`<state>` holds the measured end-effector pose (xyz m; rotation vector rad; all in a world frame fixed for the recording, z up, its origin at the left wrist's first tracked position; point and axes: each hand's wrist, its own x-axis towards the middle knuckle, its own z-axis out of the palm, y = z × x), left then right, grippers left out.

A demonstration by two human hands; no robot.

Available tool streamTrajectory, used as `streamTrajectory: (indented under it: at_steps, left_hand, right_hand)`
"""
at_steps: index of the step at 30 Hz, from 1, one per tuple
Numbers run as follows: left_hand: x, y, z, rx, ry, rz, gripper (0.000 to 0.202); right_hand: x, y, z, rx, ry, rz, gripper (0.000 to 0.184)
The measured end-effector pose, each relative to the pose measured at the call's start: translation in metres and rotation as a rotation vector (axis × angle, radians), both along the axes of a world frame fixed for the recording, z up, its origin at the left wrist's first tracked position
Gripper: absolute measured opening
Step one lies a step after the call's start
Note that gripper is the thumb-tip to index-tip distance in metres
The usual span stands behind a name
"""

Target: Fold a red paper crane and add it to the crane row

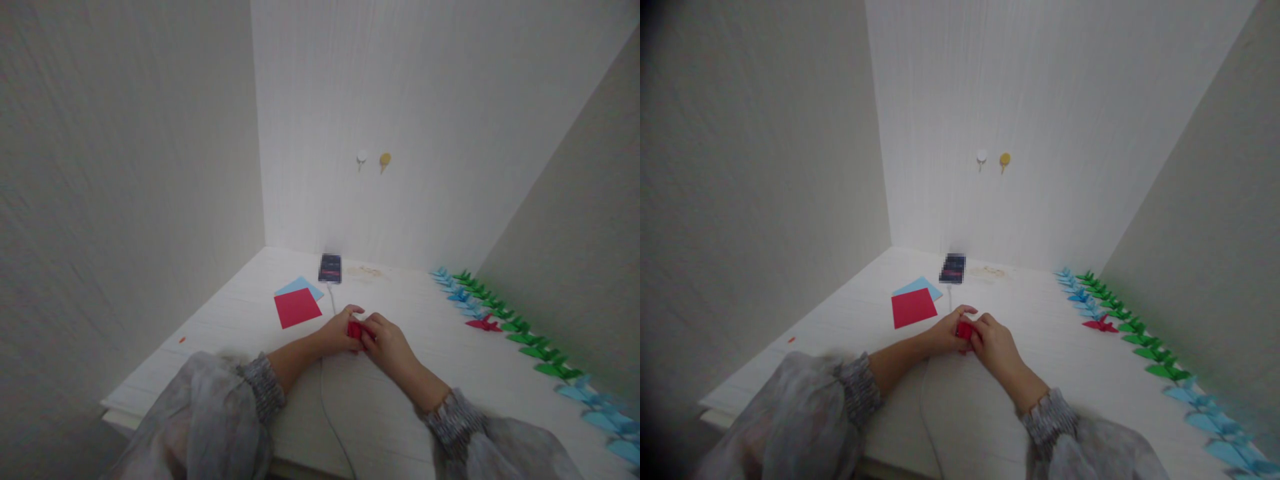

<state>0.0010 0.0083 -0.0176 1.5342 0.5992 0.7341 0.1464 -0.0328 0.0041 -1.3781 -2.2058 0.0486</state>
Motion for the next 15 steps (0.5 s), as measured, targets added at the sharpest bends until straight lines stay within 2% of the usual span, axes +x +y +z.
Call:
streamTrajectory:
  at_steps: [5, 8, 11, 15]
  left_hand:
    - [0.0025, -0.0004, 0.0002, -0.038, -0.02, 0.047, 0.055]
    - [0.0032, 0.0012, -0.0023, -0.032, -0.049, 0.088, 0.047]
    - [0.0036, 0.0025, -0.0052, -0.013, -0.067, 0.152, 0.037]
    - [0.0042, 0.0023, -0.0068, 0.047, -0.029, 0.163, 0.029]
  right_hand:
    - [0.0013, 0.0049, -0.0019, -0.054, 0.291, -0.039, 0.017]
    - [0.0023, 0.0072, -0.0048, -0.091, 0.377, -0.063, 0.016]
    - [0.0028, 0.0069, -0.0053, -0.081, 0.34, -0.097, 0.014]
    - [0.0021, 0.0037, -0.0019, -0.051, 0.204, -0.13, 0.017]
